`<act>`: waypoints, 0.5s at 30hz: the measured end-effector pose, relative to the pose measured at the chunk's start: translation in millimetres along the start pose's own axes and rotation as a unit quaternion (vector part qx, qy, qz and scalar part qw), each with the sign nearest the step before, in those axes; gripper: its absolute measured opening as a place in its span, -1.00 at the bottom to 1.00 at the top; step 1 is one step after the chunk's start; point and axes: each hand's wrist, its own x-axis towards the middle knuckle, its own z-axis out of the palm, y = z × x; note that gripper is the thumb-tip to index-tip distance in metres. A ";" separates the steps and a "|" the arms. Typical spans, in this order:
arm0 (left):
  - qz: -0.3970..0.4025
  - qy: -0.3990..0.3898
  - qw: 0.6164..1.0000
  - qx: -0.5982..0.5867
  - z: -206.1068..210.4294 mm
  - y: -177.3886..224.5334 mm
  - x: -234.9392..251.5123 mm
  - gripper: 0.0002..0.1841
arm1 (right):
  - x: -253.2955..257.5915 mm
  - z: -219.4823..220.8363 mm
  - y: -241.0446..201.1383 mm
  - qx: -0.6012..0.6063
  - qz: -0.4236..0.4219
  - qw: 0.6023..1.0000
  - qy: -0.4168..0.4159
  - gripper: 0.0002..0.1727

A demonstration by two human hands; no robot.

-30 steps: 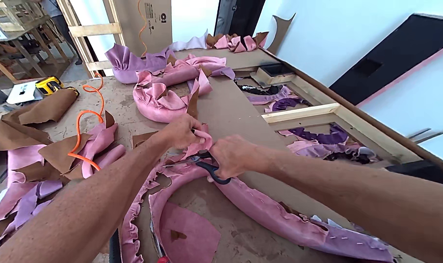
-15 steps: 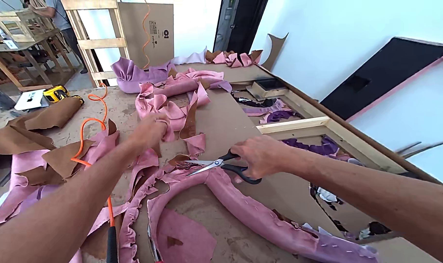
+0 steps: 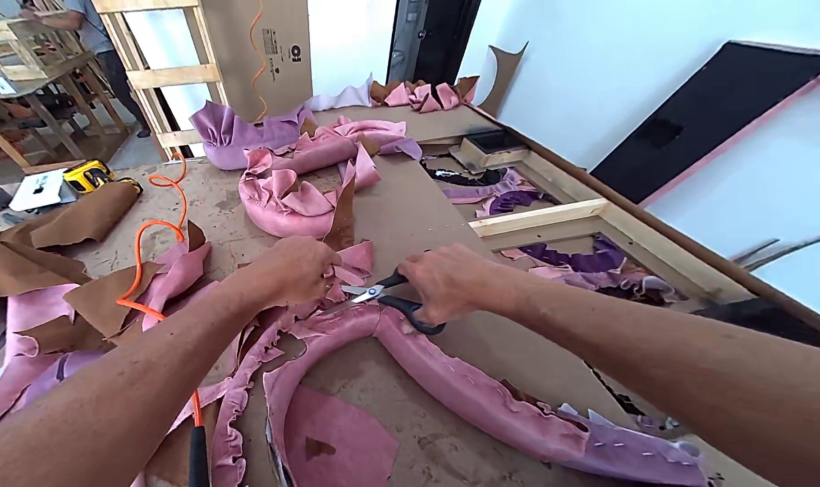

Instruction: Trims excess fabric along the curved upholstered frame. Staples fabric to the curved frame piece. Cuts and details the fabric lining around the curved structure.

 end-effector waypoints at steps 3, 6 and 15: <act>0.017 0.004 1.000 -0.024 -0.7 4.8 10.8 -0.86 | 15.8 -4.1 -12.8 -0.006 -0.019 1.000 -0.009 -0.45; -0.002 0.107 0.981 -0.161 0.7 -7.9 14.2 -0.81 | 17.4 -3.7 -8.6 -0.010 -0.078 0.997 0.003 -0.65; -0.165 0.126 0.935 -0.287 -13.3 -19.5 -26.3 -0.76 | -15.5 -7.5 47.6 0.026 0.038 0.999 0.023 -0.29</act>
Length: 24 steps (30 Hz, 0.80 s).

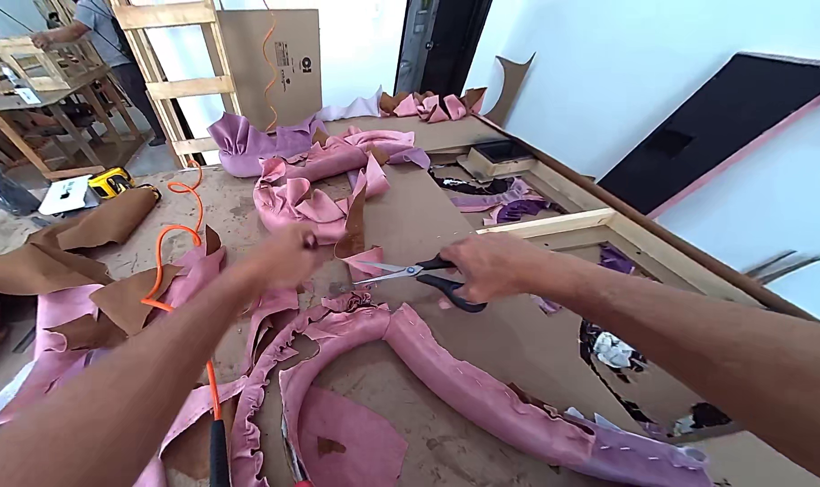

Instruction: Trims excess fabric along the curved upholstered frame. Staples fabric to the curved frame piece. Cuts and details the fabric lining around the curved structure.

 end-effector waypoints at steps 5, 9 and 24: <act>-0.025 -0.068 0.984 0.165 75.1 6.7 1.0 -0.49 | -19.0 1.0 8.3 -0.008 0.036 0.999 -0.027 -0.35; 0.043 -0.086 0.992 0.077 86.5 -13.4 22.7 -0.70 | -31.1 11.4 -3.9 -0.001 0.035 0.998 -0.052 -0.27; -0.021 0.079 0.997 -0.001 67.3 -56.8 -27.2 -0.61 | -38.1 20.0 -126.8 0.021 0.177 0.981 -0.078 -0.25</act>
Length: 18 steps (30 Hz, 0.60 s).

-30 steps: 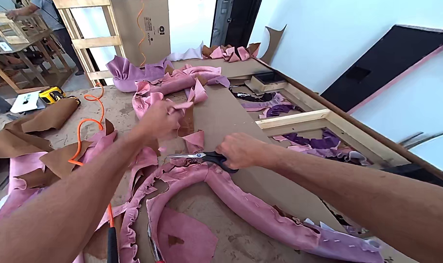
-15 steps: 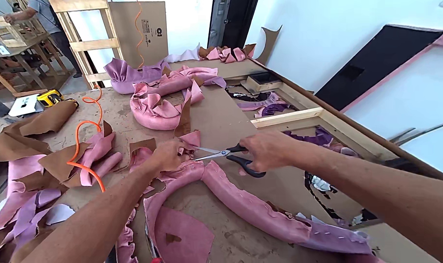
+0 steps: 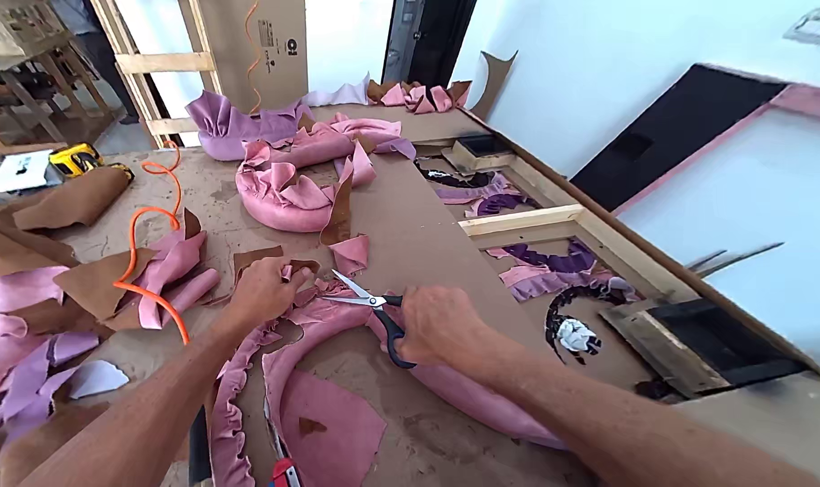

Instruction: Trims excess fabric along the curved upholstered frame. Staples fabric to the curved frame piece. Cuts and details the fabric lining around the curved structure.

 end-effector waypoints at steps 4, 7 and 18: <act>-0.080 0.057 0.995 -0.001 9.3 -9.2 -51.7 -0.66 | -13.6 6.8 -3.7 0.001 0.018 0.998 0.054 -0.27; -0.131 0.096 0.987 0.002 18.3 -3.1 -81.2 -0.69 | 22.4 3.5 34.4 0.006 -0.074 0.996 0.044 -0.20; -0.129 0.124 0.982 0.069 31.8 -1.0 -86.9 -0.75 | 126.6 -45.9 46.5 -0.187 -0.258 0.948 0.012 -0.27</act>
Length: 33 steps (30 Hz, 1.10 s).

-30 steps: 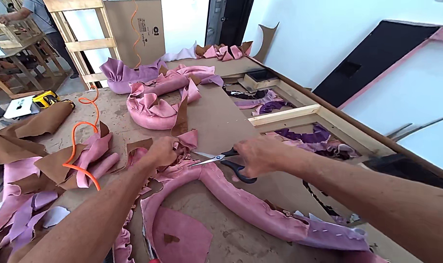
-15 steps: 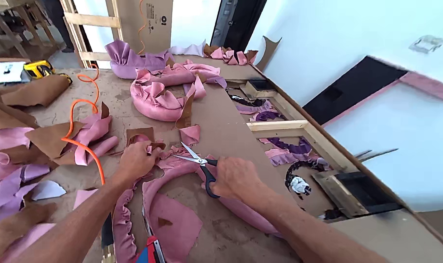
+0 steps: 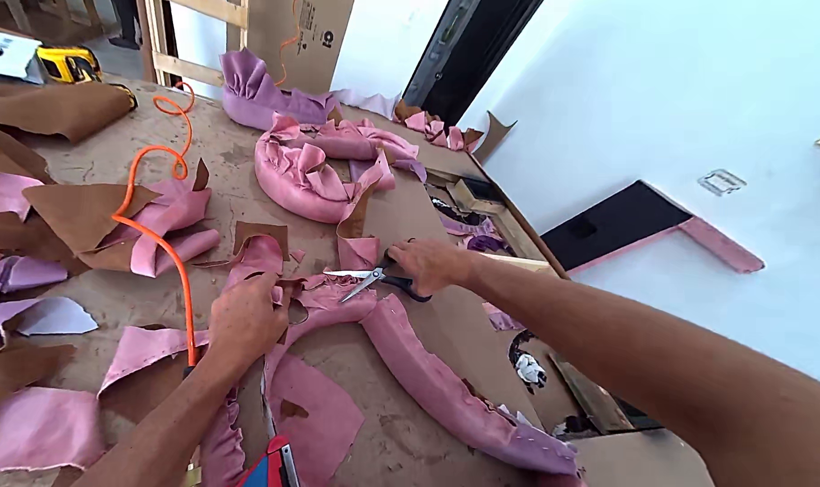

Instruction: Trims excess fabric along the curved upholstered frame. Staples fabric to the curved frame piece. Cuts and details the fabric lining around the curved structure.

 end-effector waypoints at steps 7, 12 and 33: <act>-0.003 0.057 0.997 -0.052 4.6 -7.0 -0.5 -0.75 | 25.4 -13.1 -9.3 -0.101 -0.013 0.995 -0.023 -0.18; 0.018 0.078 0.995 -0.060 8.3 -12.5 -1.8 -0.74 | 19.7 3.2 9.4 -0.085 -0.105 0.990 0.027 -0.58; -0.079 0.071 0.991 -0.085 -1.9 -13.5 -4.3 -0.63 | 5.7 13.9 5.5 -0.088 -0.157 0.976 0.120 -0.66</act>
